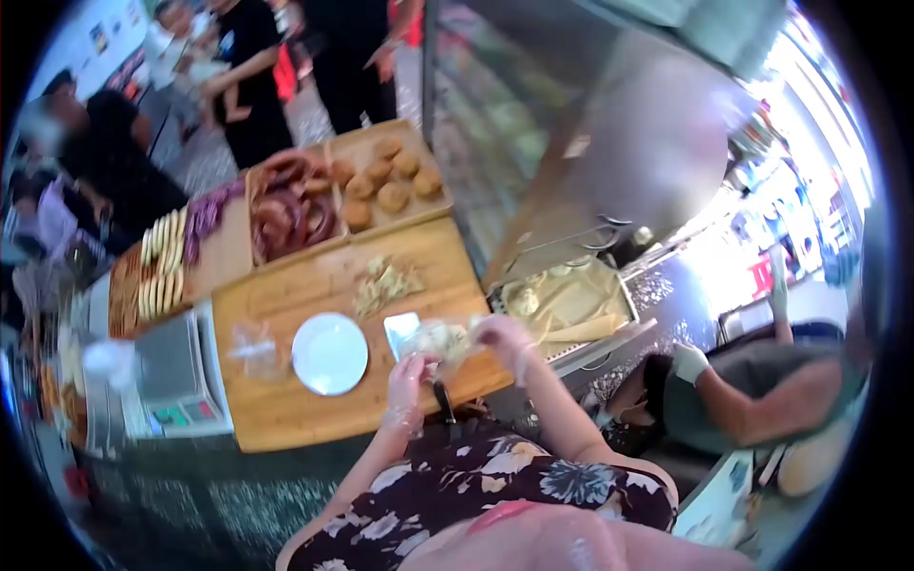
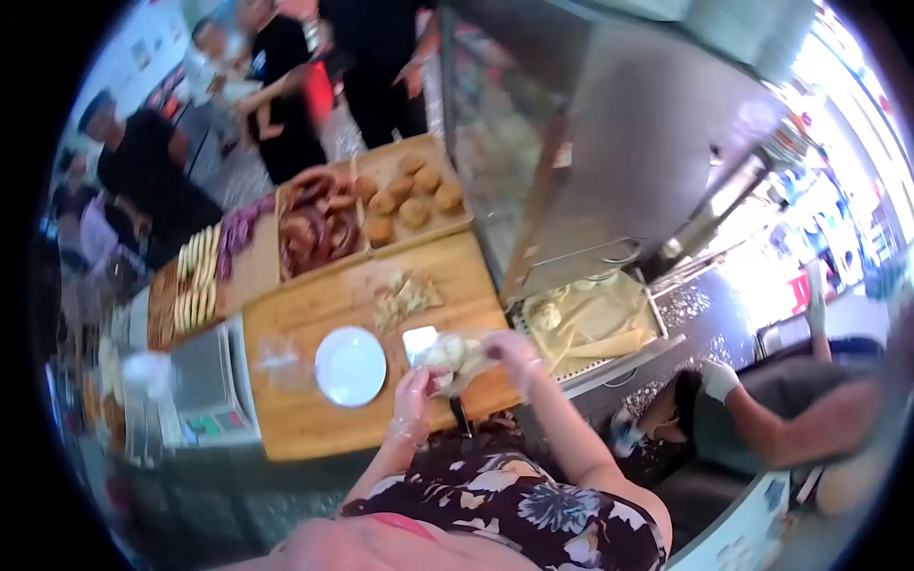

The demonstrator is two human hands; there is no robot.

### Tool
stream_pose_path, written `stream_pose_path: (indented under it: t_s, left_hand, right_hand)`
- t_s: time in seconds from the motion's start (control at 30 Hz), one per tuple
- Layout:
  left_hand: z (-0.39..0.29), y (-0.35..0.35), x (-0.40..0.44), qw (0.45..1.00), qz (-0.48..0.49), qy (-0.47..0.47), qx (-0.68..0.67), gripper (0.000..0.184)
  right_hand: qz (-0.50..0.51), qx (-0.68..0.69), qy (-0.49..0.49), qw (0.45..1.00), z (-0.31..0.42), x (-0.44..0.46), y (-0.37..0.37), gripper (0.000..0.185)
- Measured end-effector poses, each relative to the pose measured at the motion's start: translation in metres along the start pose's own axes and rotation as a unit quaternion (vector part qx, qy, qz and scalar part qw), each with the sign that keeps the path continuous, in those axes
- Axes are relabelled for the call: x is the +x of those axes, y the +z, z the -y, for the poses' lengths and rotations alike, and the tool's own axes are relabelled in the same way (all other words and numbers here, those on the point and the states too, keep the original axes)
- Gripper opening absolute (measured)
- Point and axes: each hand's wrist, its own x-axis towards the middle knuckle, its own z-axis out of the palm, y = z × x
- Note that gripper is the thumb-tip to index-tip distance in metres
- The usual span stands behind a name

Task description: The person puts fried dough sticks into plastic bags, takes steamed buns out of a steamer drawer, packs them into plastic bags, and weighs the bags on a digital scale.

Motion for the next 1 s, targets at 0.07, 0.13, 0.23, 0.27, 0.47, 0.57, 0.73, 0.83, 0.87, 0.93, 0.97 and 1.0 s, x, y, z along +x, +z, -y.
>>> stream_pose_path:
  t_s: [0.07,0.13,0.23,0.27,0.47,0.57,0.73,0.83,0.87,0.93,0.97,1.0]
  left_hand:
    - [-0.031,0.016,0.002,0.990,-0.050,-0.130,0.007,0.027]
    - [-0.023,0.014,0.013,0.989,0.016,-0.147,-0.026,0.024]
    - [-0.030,0.023,0.012,0.989,0.071,-0.118,-0.060,0.018]
    - [-0.021,0.017,0.018,0.992,0.047,-0.119,-0.022,0.015]
    - [-0.007,0.029,0.042,0.989,0.013,-0.146,0.025,0.014]
    - [0.011,-0.014,0.084,0.986,-0.007,-0.161,0.034,0.018]
    - [-0.044,0.015,0.051,0.993,-0.039,-0.094,0.059,0.020]
    - [-0.076,0.090,0.005,0.995,-0.092,0.038,0.018,0.021]
    - [-0.072,0.063,0.011,0.997,-0.055,0.045,0.027,0.019]
    - [-0.085,0.089,-0.014,0.990,-0.103,0.089,0.042,0.016]
    - [-0.082,0.065,-0.019,0.992,-0.080,0.084,0.047,0.017]
    - [-0.085,0.075,-0.037,0.982,-0.147,0.120,0.023,0.016]
  right_hand:
    - [0.136,-0.109,-0.074,0.982,0.069,-0.057,0.055,0.029]
    - [0.143,-0.426,-0.193,0.872,0.060,-0.063,0.078,0.038]
    - [0.103,-0.463,-0.243,0.846,0.061,-0.087,0.058,0.048]
    - [0.057,-0.415,-0.290,0.861,0.068,-0.104,0.033,0.050]
    - [-0.696,-0.132,0.018,0.706,-0.095,-0.062,-0.158,0.053]
    - [-0.634,0.177,0.281,0.699,-0.147,-0.029,-0.208,0.080]
    - [-0.570,0.329,0.247,0.711,-0.164,0.066,-0.219,0.119]
    - [-0.355,0.329,0.070,0.872,-0.157,0.091,-0.233,0.096]
    - [-0.337,0.299,0.036,0.892,-0.131,0.066,-0.229,0.084]
    - [-0.241,0.276,-0.035,0.930,-0.074,0.029,-0.227,0.077]
    - [-0.248,0.227,-0.154,0.929,-0.071,0.025,-0.214,0.055]
    - [-0.237,0.197,-0.114,0.945,-0.035,-0.004,-0.193,0.048]
